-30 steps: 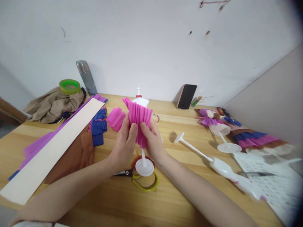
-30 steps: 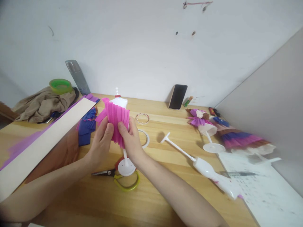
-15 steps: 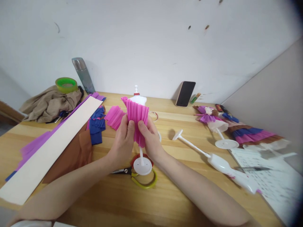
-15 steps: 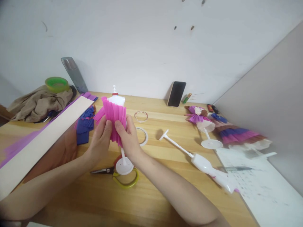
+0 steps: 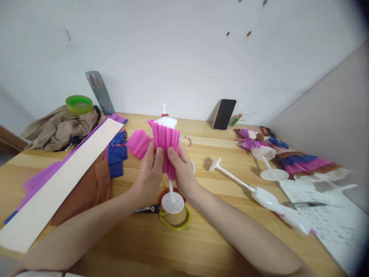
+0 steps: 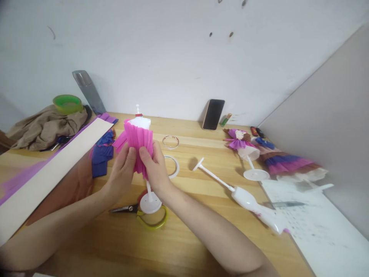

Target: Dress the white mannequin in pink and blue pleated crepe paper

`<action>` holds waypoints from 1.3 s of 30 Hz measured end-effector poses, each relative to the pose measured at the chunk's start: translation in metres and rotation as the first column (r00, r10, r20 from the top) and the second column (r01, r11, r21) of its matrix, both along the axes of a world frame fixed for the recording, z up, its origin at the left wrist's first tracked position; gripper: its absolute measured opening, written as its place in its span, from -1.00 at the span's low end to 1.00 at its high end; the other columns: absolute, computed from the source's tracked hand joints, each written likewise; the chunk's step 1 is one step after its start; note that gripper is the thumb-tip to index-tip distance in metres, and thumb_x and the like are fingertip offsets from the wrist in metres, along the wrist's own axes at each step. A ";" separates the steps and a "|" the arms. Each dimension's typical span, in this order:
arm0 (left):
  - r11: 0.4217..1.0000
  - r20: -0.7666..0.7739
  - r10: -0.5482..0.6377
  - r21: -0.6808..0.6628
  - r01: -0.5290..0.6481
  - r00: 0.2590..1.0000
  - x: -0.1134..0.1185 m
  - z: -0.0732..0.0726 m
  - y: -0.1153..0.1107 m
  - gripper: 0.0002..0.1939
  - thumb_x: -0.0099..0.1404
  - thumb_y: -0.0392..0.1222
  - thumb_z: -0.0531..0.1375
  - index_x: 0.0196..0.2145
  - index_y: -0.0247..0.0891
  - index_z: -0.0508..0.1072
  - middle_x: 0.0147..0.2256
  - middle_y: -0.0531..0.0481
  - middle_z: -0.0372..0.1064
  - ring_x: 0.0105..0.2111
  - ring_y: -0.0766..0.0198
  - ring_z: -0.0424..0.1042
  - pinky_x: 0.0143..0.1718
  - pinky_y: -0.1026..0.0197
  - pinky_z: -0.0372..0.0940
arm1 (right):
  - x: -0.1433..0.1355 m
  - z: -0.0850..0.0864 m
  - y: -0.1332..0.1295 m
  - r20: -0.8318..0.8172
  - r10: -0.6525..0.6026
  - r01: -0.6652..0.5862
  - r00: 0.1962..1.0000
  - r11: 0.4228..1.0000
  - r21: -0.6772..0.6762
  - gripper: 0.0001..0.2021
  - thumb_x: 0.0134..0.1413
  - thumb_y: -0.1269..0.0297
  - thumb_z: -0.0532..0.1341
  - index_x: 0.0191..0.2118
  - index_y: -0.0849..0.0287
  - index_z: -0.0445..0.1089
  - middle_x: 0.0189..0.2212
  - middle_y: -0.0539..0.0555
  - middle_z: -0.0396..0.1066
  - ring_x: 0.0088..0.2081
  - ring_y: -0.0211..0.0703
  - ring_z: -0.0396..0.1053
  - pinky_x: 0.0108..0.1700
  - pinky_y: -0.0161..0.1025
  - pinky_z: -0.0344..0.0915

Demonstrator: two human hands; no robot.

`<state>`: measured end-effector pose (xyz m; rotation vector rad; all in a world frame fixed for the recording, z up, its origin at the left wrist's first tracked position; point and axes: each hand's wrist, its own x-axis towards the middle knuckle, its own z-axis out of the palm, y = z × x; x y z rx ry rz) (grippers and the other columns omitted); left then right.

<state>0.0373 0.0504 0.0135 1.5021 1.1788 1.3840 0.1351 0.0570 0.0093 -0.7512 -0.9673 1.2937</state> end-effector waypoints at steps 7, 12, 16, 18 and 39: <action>1.000 0.018 0.002 0.003 -0.002 1.000 0.002 0.000 0.000 -0.67 0.44 0.06 0.00 -0.11 -0.19 0.40 -0.15 -0.11 0.44 -0.08 0.13 0.40 0.01 0.10 0.29 | 0.000 -0.008 0.004 -0.003 -0.010 0.011 1.000 1.000 0.020 -0.69 0.05 -0.05 0.30 -0.20 0.03 0.39 -0.30 -0.01 0.42 -0.26 -0.10 0.37 -0.22 -0.20 0.35; 1.000 0.030 0.000 -0.002 0.000 1.000 0.003 0.000 -0.001 -0.67 0.44 0.05 0.01 -0.09 -0.20 0.41 -0.13 -0.13 0.45 -0.03 0.12 0.39 0.05 0.10 0.27 | -0.001 -0.008 0.004 -0.020 -0.015 0.016 1.000 0.999 0.034 -0.66 0.04 -0.06 0.31 -0.15 0.02 0.42 -0.27 0.00 0.45 -0.21 -0.09 0.39 -0.15 -0.17 0.36; 1.000 0.036 0.017 0.011 -0.018 0.999 0.003 0.000 -0.002 -0.69 0.42 0.05 0.03 -0.10 -0.20 0.41 -0.17 -0.14 0.47 -0.03 0.10 0.40 0.02 0.08 0.29 | -0.001 -0.006 0.001 -0.020 -0.017 0.017 1.000 1.000 0.014 -0.65 0.01 -0.10 0.32 -0.19 0.02 0.40 -0.32 0.01 0.44 -0.29 -0.08 0.37 -0.25 -0.16 0.36; 0.999 0.042 0.033 0.016 -0.034 0.999 0.003 0.000 -0.002 -0.70 0.41 0.04 0.05 -0.09 -0.19 0.41 -0.16 -0.14 0.47 -0.01 0.08 0.40 0.03 0.07 0.29 | -0.001 -0.006 0.001 -0.023 -0.010 0.010 1.000 1.000 0.020 -0.66 0.01 -0.10 0.32 -0.21 0.02 0.40 -0.33 0.00 0.44 -0.32 -0.09 0.37 -0.27 -0.16 0.35; 1.000 -0.007 -0.016 -0.006 0.016 1.000 0.004 -0.003 -0.001 -0.51 0.45 0.07 -0.05 0.20 -0.19 0.28 0.27 -0.16 0.19 0.29 0.09 0.14 0.33 0.02 0.00 | -0.001 -0.011 0.003 -0.045 -0.007 0.009 0.999 0.999 0.038 -0.69 0.08 -0.06 0.28 -0.15 0.01 0.43 -0.29 0.00 0.47 -0.26 -0.08 0.39 -0.23 -0.18 0.37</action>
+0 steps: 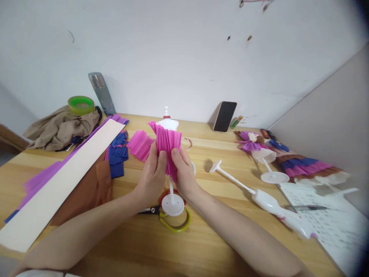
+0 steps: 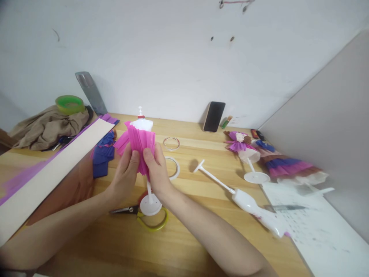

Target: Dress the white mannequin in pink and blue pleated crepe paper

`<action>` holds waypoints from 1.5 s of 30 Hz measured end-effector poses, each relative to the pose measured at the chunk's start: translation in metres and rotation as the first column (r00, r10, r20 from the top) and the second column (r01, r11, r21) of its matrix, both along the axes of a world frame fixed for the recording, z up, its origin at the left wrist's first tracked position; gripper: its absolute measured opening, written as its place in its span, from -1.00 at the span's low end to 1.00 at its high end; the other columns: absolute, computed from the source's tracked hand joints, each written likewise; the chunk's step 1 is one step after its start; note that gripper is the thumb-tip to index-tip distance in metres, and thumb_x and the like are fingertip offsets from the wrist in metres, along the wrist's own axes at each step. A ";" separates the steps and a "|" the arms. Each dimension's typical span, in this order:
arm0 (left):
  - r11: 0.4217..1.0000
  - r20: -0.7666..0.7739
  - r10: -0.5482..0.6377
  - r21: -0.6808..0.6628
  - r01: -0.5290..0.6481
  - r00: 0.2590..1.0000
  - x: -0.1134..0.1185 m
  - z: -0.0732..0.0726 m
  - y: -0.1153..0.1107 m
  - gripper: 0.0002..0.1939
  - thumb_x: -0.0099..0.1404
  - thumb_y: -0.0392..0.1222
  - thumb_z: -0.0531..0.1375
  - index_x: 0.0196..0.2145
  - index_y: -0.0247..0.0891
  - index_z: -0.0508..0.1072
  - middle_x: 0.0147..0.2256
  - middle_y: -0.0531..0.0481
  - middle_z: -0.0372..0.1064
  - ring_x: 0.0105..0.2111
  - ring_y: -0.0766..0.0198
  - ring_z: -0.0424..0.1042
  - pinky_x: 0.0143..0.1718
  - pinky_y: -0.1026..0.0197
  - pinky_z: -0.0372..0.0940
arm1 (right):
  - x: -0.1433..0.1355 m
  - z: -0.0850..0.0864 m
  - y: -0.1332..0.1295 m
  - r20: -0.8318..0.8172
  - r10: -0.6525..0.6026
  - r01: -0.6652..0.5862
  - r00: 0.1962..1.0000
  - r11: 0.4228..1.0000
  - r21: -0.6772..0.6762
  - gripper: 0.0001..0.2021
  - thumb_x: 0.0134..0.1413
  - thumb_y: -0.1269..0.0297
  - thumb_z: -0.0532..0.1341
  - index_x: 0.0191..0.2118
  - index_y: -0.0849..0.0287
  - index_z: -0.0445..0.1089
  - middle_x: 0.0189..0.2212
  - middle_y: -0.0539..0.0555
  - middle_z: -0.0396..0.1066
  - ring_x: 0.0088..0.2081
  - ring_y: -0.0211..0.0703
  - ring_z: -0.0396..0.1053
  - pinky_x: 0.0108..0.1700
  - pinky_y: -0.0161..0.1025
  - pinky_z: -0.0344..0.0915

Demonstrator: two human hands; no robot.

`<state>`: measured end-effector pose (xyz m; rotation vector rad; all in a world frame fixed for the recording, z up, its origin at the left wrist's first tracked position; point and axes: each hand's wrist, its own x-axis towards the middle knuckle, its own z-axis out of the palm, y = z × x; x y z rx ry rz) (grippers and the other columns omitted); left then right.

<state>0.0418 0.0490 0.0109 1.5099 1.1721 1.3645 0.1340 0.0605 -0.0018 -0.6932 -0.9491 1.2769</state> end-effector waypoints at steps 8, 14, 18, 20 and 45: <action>0.999 0.039 -0.001 -0.041 0.003 0.999 -0.001 0.002 0.000 -0.55 0.45 0.06 -0.04 0.12 -0.23 0.36 0.17 -0.19 0.32 0.19 0.07 0.28 0.27 0.01 0.10 | 0.000 0.001 -0.001 -0.011 -0.003 0.003 1.000 1.000 0.003 -0.72 0.07 -0.06 0.28 -0.25 0.02 0.42 -0.37 -0.03 0.42 -0.31 -0.12 0.37 -0.20 -0.18 0.37; 0.999 0.055 -0.025 -0.023 0.026 0.998 0.000 -0.001 0.001 -0.56 0.44 0.07 -0.02 0.07 -0.23 0.38 0.09 -0.18 0.38 0.16 0.06 0.29 0.26 -0.01 0.12 | -0.001 0.001 0.000 -0.042 -0.012 0.011 0.999 1.000 -0.015 -0.68 0.05 -0.06 0.29 -0.18 0.03 0.44 -0.28 -0.01 0.47 -0.22 -0.09 0.40 -0.12 -0.16 0.38; 1.000 0.044 -0.029 -0.009 0.030 0.999 0.000 -0.003 0.003 -0.53 0.44 0.08 -0.04 0.13 -0.21 0.35 0.17 -0.18 0.31 0.22 0.05 0.23 0.31 -0.05 0.03 | -0.001 0.001 0.000 -0.035 -0.020 0.019 0.999 1.000 -0.020 -0.65 0.05 -0.08 0.28 -0.15 0.04 0.45 -0.24 0.01 0.50 -0.18 -0.07 0.42 -0.08 -0.13 0.39; 1.000 0.041 -0.015 -0.007 0.015 0.999 -0.001 -0.003 0.003 -0.52 0.44 0.10 -0.03 0.14 -0.21 0.34 0.15 -0.19 0.33 0.22 0.03 0.24 0.30 -0.04 0.05 | -0.001 0.000 0.001 -0.042 -0.011 0.011 0.999 1.000 -0.004 -0.67 0.08 -0.06 0.27 -0.15 0.04 0.46 -0.26 0.01 0.50 -0.21 -0.08 0.42 -0.14 -0.15 0.40; 0.987 0.025 -0.022 -0.160 0.026 0.999 -0.010 0.008 0.009 -0.58 0.36 0.05 0.08 0.06 -0.18 0.41 0.15 -0.15 0.36 0.33 0.03 0.07 0.37 -0.02 -0.11 | 0.000 -0.003 0.001 -0.025 0.005 -0.005 1.000 1.000 -0.018 -0.58 0.08 -0.07 0.27 -0.01 0.03 0.42 -0.14 0.03 0.53 -0.13 -0.02 0.46 -0.02 -0.08 0.42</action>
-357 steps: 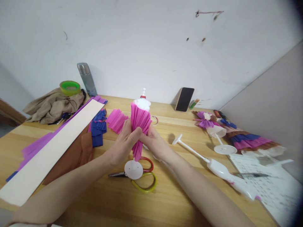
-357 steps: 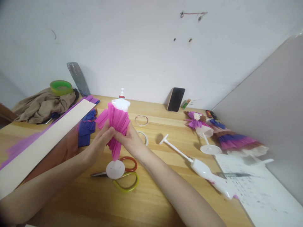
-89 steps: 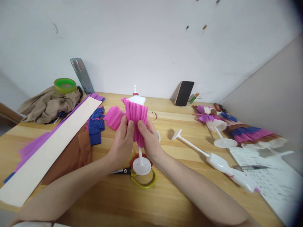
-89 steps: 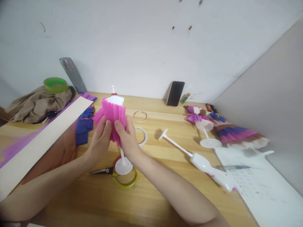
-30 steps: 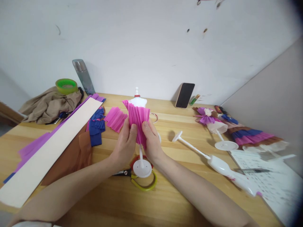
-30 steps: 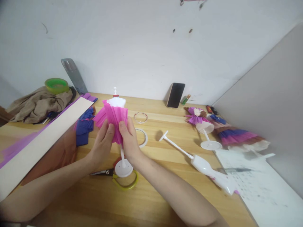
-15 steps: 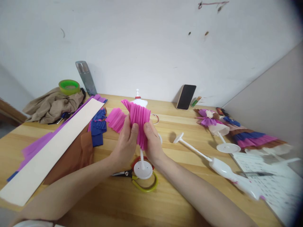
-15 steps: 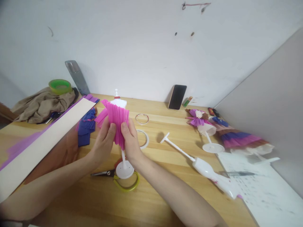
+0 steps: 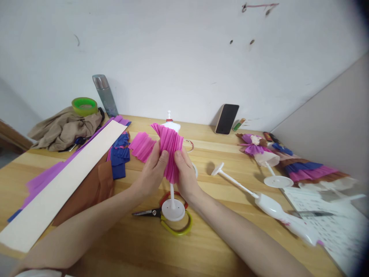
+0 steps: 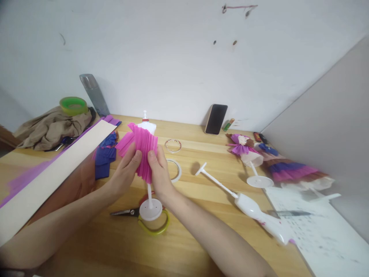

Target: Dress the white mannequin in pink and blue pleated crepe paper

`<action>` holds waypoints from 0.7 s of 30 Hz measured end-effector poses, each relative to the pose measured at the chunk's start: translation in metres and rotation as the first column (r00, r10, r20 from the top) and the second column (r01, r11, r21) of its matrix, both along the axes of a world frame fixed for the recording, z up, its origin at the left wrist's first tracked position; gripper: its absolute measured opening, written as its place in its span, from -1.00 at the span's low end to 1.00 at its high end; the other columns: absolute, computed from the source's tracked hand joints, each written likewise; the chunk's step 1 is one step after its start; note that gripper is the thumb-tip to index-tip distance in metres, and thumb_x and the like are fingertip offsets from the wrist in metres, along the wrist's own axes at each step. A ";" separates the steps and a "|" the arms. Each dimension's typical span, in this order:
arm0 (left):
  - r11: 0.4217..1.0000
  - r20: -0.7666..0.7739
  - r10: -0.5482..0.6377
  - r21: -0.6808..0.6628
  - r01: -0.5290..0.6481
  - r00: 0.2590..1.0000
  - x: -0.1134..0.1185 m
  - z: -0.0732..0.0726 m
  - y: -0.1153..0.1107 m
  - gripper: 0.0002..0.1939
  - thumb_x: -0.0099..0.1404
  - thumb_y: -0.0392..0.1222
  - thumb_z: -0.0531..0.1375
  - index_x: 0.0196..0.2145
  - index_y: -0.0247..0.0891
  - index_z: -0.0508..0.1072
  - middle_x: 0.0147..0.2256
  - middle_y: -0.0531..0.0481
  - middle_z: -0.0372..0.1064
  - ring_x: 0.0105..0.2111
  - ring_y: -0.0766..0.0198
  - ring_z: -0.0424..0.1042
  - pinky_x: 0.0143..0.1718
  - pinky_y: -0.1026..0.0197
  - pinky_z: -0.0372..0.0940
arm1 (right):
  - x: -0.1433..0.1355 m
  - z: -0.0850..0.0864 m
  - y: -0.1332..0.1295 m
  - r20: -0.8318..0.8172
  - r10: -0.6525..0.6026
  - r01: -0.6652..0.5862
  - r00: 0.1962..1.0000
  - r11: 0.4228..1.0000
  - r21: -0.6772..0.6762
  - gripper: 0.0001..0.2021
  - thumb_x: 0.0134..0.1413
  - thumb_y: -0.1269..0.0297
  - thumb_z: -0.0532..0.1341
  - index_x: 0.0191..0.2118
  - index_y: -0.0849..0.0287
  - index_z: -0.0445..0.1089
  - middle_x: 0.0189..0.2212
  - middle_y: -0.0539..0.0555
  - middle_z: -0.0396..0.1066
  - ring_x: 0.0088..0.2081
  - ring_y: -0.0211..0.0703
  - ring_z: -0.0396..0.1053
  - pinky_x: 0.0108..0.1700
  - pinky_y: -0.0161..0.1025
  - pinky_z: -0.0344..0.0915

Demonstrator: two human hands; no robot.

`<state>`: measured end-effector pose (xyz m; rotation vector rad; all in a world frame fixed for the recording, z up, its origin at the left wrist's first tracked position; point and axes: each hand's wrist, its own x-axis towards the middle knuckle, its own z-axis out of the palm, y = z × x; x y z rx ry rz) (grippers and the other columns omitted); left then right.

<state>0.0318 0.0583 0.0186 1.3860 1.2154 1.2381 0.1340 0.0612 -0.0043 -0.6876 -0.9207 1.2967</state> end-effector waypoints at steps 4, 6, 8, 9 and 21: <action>0.997 -0.018 -0.050 0.056 0.051 0.999 -0.003 0.002 0.002 -0.61 0.36 0.02 0.08 0.03 -0.20 0.42 0.07 -0.11 0.41 0.24 0.04 0.19 0.30 0.03 0.03 | 0.001 0.000 0.000 -0.021 -0.006 0.006 1.000 1.000 0.010 -0.57 0.06 -0.05 0.29 0.00 0.02 0.43 -0.10 0.02 0.52 -0.09 -0.02 0.44 0.01 -0.09 0.39; 0.995 -0.025 -0.068 0.076 0.070 0.997 -0.004 0.002 0.002 -0.64 0.36 -0.01 0.08 0.00 -0.22 0.42 -0.01 -0.09 0.43 0.11 0.05 0.31 0.20 0.04 0.17 | 0.001 -0.001 0.001 -0.027 -0.016 0.016 1.000 1.000 0.014 -0.59 0.07 -0.05 0.30 -0.01 0.02 0.44 -0.09 0.02 0.52 -0.07 -0.03 0.43 0.03 -0.09 0.38; 0.996 -0.024 -0.066 0.065 0.067 0.998 -0.005 0.003 0.002 -0.67 0.34 -0.06 0.10 -0.03 -0.25 0.42 -0.10 -0.09 0.45 -0.04 0.07 0.39 0.06 0.05 0.27 | 0.001 -0.002 0.001 -0.034 -0.014 0.015 0.999 1.000 0.012 -0.60 0.07 -0.04 0.30 -0.01 0.02 0.44 -0.08 0.02 0.52 -0.04 -0.03 0.43 0.06 -0.09 0.36; 0.996 -0.019 -0.067 0.060 0.068 0.998 -0.006 0.003 0.002 -0.68 0.33 -0.07 0.11 -0.04 -0.26 0.41 -0.13 -0.08 0.45 -0.08 0.08 0.40 0.01 0.05 0.30 | 0.001 -0.003 0.001 -0.040 -0.011 0.011 0.999 1.000 0.010 -0.60 0.08 -0.04 0.29 -0.01 0.02 0.44 -0.08 0.02 0.52 -0.03 -0.03 0.43 0.07 -0.08 0.35; 0.997 0.068 0.055 0.056 -0.059 0.996 -0.003 0.015 0.001 -0.61 0.34 0.10 0.09 -0.14 -0.25 0.50 -0.13 -0.12 0.51 -0.01 0.01 0.40 0.09 0.01 0.27 | 0.000 -0.003 0.000 -0.102 0.021 -0.023 0.995 1.000 -0.011 -0.59 0.10 -0.01 0.29 0.03 0.01 0.42 0.01 0.03 0.51 0.08 0.00 0.41 0.20 0.00 0.27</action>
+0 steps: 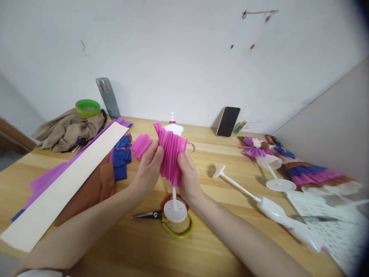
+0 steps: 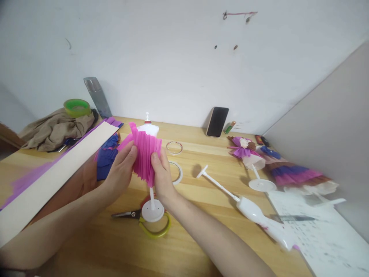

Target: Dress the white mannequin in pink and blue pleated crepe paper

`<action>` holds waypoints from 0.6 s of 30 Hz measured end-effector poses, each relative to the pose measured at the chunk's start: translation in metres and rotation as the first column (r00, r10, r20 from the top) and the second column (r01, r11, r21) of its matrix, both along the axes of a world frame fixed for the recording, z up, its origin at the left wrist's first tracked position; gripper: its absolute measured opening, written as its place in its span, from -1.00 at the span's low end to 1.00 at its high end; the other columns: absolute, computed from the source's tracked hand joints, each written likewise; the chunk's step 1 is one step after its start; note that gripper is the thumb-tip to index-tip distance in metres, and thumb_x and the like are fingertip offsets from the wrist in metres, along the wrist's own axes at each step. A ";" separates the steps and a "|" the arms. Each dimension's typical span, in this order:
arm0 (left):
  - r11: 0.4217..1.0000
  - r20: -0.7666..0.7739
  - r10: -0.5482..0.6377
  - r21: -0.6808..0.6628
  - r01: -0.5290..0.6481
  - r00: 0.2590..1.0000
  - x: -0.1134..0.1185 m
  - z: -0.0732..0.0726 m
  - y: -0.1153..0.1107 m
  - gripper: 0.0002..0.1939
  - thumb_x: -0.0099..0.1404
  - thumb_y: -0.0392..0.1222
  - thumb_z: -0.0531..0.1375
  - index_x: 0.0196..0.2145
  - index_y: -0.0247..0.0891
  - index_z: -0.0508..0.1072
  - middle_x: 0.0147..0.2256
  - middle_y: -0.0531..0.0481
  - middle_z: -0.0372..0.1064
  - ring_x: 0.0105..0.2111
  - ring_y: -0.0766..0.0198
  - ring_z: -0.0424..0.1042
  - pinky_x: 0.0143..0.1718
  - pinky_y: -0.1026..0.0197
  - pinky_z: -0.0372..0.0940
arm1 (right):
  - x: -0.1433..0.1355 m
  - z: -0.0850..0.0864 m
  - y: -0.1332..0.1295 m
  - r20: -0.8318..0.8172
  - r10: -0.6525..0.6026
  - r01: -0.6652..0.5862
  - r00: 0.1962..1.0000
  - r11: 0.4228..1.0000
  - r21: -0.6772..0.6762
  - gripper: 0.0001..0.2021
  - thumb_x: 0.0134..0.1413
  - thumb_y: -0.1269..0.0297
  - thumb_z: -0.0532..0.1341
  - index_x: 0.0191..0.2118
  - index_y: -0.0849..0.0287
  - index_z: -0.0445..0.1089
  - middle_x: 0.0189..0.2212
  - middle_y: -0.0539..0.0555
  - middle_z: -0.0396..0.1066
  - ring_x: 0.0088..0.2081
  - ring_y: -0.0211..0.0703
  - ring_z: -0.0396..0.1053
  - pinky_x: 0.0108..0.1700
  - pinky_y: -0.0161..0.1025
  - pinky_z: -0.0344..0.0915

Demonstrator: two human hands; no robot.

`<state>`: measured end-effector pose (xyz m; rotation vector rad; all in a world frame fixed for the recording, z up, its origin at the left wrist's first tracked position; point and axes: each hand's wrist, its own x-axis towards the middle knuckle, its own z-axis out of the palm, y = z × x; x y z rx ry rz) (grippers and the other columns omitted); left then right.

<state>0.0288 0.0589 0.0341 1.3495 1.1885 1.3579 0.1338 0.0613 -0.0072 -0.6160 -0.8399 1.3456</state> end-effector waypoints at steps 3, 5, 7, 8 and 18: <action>0.998 -0.006 0.059 -0.008 -0.059 0.998 -0.002 -0.002 0.002 -0.64 0.31 0.03 0.12 -0.11 -0.25 0.51 -0.07 -0.14 0.50 0.08 -0.02 0.36 0.16 -0.03 0.21 | -0.001 0.002 -0.002 0.001 0.006 -0.006 1.000 1.000 -0.012 -0.58 0.05 -0.03 0.31 0.00 0.04 0.43 -0.02 0.05 0.53 0.04 0.03 0.43 0.13 0.01 0.34; 0.997 0.010 0.071 -0.011 -0.071 0.997 -0.003 -0.006 0.004 -0.64 0.31 0.03 0.13 -0.08 -0.24 0.50 -0.04 -0.14 0.49 0.12 -0.03 0.32 0.19 -0.04 0.18 | -0.001 0.003 -0.002 -0.001 0.021 -0.021 1.000 1.000 -0.014 -0.56 0.05 -0.04 0.32 0.00 0.04 0.43 -0.03 0.06 0.53 0.02 0.05 0.44 0.10 0.02 0.36; 0.999 0.037 0.051 -0.008 -0.050 0.998 -0.004 -0.012 0.005 -0.62 0.33 0.07 0.11 -0.07 -0.22 0.50 -0.06 -0.13 0.50 0.13 -0.02 0.31 0.18 -0.03 0.20 | -0.001 0.003 -0.002 -0.002 0.024 -0.024 1.000 1.000 -0.007 -0.57 0.06 -0.04 0.31 0.01 0.04 0.43 -0.03 0.06 0.53 0.04 0.05 0.43 0.11 0.01 0.36; 1.000 0.050 0.032 -0.002 -0.032 0.998 -0.003 -0.014 0.006 -0.61 0.35 0.09 0.08 -0.08 -0.21 0.49 -0.09 -0.12 0.50 0.12 0.00 0.32 0.16 -0.01 0.22 | -0.001 0.003 -0.002 -0.004 0.019 -0.019 1.000 1.000 -0.001 -0.57 0.07 -0.03 0.30 0.01 0.04 0.43 -0.02 0.05 0.52 0.06 0.05 0.42 0.12 0.01 0.35; 0.999 0.019 0.053 0.006 -0.054 0.998 -0.001 -0.015 0.003 -0.64 0.34 0.18 0.10 -0.29 -0.17 0.43 -0.30 -0.02 0.43 -0.14 0.11 0.38 -0.09 0.13 0.31 | -0.002 0.002 -0.003 0.015 -0.007 0.007 1.000 1.000 0.003 -0.56 0.05 -0.05 0.31 0.01 0.02 0.42 -0.04 0.05 0.53 0.03 0.05 0.44 0.10 0.00 0.36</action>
